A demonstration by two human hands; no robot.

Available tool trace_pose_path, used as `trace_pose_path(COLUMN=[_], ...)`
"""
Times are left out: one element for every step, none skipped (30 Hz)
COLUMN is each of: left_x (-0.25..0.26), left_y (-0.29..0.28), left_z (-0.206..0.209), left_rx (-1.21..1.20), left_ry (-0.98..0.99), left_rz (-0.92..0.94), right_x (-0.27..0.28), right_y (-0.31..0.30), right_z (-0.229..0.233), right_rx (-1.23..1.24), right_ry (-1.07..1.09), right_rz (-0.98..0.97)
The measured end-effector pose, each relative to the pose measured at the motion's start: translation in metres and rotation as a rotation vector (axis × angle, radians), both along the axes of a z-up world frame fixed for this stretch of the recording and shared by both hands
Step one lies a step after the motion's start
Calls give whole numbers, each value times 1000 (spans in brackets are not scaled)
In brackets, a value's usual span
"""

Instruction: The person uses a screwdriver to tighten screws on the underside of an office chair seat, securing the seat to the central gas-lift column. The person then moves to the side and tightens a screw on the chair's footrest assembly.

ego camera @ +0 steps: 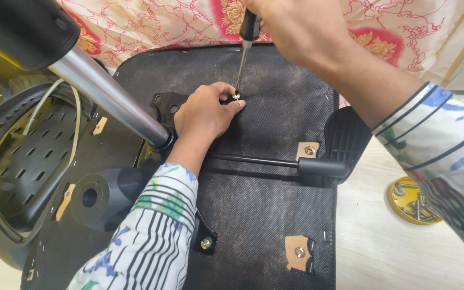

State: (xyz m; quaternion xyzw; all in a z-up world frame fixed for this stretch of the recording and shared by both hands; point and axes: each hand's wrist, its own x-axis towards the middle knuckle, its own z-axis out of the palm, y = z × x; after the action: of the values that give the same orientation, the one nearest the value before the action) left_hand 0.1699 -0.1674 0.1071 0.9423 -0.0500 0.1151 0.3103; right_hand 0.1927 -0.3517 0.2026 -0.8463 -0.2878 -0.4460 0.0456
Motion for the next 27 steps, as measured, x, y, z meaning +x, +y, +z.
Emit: trace_pose_path(left_x=[1,1,1,0,-1,-1,-1,-2,-2,-3,-3,-4,-4,-4,-3,-3,-2,-2,-2,-2,-1,-1,-1,-1,-2,-3,-3], left_y=[0,0,-1,-1,-2,-2,-2,-3,-3,-4,-5,-5,-6,-6,-7,-7,-8,-8,-8,-9,-9,-10,-10,-11,-11,-11,-12], left_z=[1,2,2,1,1,1,0,0,0,0,0,0,-1,-1,-1,-1,-1,-1,-1,-2,-2,-2,-1,0,0,0,0], left_rx=[-19,-38,-32,-25,-18,-23,-27,-32,-26,-20,-15,-19,-25,-31,-27,-23,-19,-21,-25,-28,-24,-20,-15,-15,-15,-14,-16], left_ry=[18,37,28,19,10,15,19,23,20,16,13,13,14,14,13,13,12,18,26,34,41,47,52,47,42,36,47], left_rz=[3,6,9,12,15,15,14,14,18,22,28,29,32,34,33,32,33,35,37,39,40,42,43,40,39,38,46], right_x=[-6,-11,-15,-18,-20,-20,-20,-19,-19,-19,-18,-18,-18,-18,-19,-21,-24,-27,-31,-34,-37,-41,-44,-47,-50,-52,-55], right_y=[4,7,10,12,13,15,17,17,17,16,15,15,14,13,12,12,11,10,10,10,10,10,10,9,9,8,9], right_z=[-3,-5,-6,-7,-9,-11,-14,-16,-18,-19,-21,-22,-23,-22,-22,-22,-22,-23,-23,-23,-23,-24,-23,-23,-23,-23,-22], right_rx=[177,353,340,326,312,315,317,319,296,273,249,270,289,308,303,299,293,292,290,308,327,365,403,364,324,310,296], right_ry=[151,302,246,190,134,97,60,23,-44,-110,-175,-147,-120,-93,-89,-85,-81,-76,-70,-37,-5,55,112,74,37,30,22], right_rz=[44,88,109,129,149,222,295,367,341,314,290,276,263,250,262,275,288,324,360,373,384,371,357,387,419,427,436])
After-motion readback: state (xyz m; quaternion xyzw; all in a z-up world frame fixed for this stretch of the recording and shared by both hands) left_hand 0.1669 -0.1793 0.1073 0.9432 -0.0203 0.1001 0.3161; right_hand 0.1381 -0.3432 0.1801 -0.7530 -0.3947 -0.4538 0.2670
